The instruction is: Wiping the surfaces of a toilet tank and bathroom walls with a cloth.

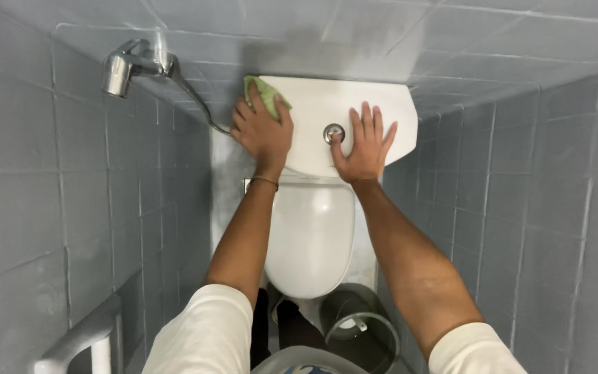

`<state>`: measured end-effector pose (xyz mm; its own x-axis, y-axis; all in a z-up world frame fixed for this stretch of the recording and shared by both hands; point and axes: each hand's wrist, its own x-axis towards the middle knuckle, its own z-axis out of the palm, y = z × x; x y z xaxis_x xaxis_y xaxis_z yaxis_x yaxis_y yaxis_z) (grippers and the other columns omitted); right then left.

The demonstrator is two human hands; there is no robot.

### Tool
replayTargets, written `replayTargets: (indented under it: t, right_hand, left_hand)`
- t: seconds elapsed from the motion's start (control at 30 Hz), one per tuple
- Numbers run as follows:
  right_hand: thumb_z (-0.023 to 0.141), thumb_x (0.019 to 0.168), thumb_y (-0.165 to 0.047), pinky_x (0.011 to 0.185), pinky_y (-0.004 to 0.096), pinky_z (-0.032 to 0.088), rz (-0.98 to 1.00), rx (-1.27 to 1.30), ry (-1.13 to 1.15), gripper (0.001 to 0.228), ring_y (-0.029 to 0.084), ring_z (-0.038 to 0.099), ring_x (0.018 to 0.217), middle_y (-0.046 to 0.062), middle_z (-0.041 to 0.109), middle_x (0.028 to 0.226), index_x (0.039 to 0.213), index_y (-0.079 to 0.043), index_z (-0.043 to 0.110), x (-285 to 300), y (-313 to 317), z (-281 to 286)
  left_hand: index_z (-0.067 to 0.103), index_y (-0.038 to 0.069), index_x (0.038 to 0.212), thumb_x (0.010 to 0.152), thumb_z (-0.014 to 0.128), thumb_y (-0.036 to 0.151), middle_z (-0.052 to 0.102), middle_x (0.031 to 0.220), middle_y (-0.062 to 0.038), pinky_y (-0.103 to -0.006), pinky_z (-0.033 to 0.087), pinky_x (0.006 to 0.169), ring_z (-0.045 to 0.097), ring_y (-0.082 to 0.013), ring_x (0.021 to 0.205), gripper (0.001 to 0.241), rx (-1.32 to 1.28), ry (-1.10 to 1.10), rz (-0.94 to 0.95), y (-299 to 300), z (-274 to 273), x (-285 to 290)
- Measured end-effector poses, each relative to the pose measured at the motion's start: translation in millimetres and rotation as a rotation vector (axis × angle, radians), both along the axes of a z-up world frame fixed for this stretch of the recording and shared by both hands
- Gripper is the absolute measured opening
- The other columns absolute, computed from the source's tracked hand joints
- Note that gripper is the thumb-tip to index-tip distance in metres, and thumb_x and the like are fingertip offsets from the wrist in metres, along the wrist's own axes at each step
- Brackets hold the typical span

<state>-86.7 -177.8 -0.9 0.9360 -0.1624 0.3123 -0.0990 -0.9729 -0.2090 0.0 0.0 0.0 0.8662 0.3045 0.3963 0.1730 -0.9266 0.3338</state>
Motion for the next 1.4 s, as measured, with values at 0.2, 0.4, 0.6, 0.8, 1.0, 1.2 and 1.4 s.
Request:
replayTargets:
  t: [0.2, 0.4, 0.6, 0.8, 1.0, 1.2, 1.4]
  right_hand:
    - [0.064, 0.089, -0.050, 0.117, 0.067, 0.016, 0.006, 0.016, 0.006, 0.063, 0.031, 0.039, 0.146, 0.007, 0.048, 0.157, 0.145, -0.020, 0.055, -1, 1, 3]
    - [0.065, 0.089, -0.049, 0.118, 0.066, 0.013, 0.008, 0.021, -0.002, 0.063, 0.029, 0.038, 0.147, 0.006, 0.048, 0.157, 0.144, -0.020, 0.055, -1, 1, 1]
    - [0.065, 0.090, -0.048, 0.117, 0.066, 0.014, 0.016, 0.015, -0.016, 0.062, 0.030, 0.038, 0.147, 0.007, 0.048, 0.157, 0.144, -0.019, 0.056, -2, 0, -2]
    - [0.066, 0.091, -0.047, 0.118, 0.066, 0.012, 0.020, 0.017, -0.001, 0.062, 0.030, 0.037, 0.147, 0.008, 0.047, 0.157, 0.145, -0.018, 0.056, -2, -1, -4]
    - [0.067, 0.091, -0.044, 0.118, 0.066, 0.011, 0.027, 0.036, -0.010, 0.061, 0.030, 0.037, 0.148, 0.008, 0.047, 0.157, 0.145, -0.018, 0.056, -2, -3, -7]
    - [0.056, 0.100, -0.043, 0.118, 0.065, 0.013, 0.021, 0.035, -0.047, 0.050, 0.030, 0.039, 0.147, 0.006, 0.049, 0.156, 0.145, -0.020, 0.057, -3, -1, -4]
    - [0.057, 0.098, -0.046, 0.118, 0.066, 0.014, 0.007, 0.027, -0.075, 0.051, 0.029, 0.040, 0.146, 0.005, 0.050, 0.155, 0.142, -0.021, 0.059, -1, -4, -9]
  left_hand:
    - [0.043, 0.015, 0.148, 0.097, 0.055, 0.051, 0.057, 0.117, -0.017, -0.0560, 0.052, 0.066, 0.062, -0.0389, 0.094, 0.064, -0.045, 0.057, 0.016, 3, -6, -18]
    - [0.035, 0.015, 0.155, 0.097, 0.051, 0.052, 0.047, 0.138, -0.020, -0.0577, 0.051, 0.080, 0.053, -0.0420, 0.118, 0.070, -0.063, 0.111, 0.082, -9, -13, -33]
    - [0.046, 0.011, 0.151, 0.090, 0.063, 0.042, 0.037, 0.156, -0.027, -0.0715, 0.027, 0.110, 0.031, -0.0513, 0.146, 0.070, 0.042, 0.085, -0.103, -24, 13, -66]
    - [0.050, 0.019, 0.149, 0.091, 0.058, 0.040, 0.039, 0.159, -0.018, -0.0720, 0.012, 0.117, 0.027, -0.0438, 0.151, 0.062, -0.029, 0.075, -0.269, -56, 14, -104]
    - [0.053, 0.030, 0.147, 0.094, 0.057, 0.041, 0.046, 0.156, -0.009, -0.0655, 0.019, 0.117, 0.037, -0.0369, 0.148, 0.054, -0.032, -0.074, -0.536, -29, -30, -108]
    - [0.056, 0.042, 0.143, 0.101, 0.045, 0.056, 0.051, 0.154, -0.003, -0.0577, 0.031, 0.113, 0.048, -0.0313, 0.141, 0.046, 0.085, -0.290, -0.925, 32, -33, -82]
    - [0.061, 0.039, 0.139, 0.098, 0.052, 0.062, 0.056, 0.149, -0.002, -0.0495, 0.037, 0.111, 0.052, -0.0279, 0.138, 0.048, 0.056, -0.220, -1.265, 67, 6, -47]
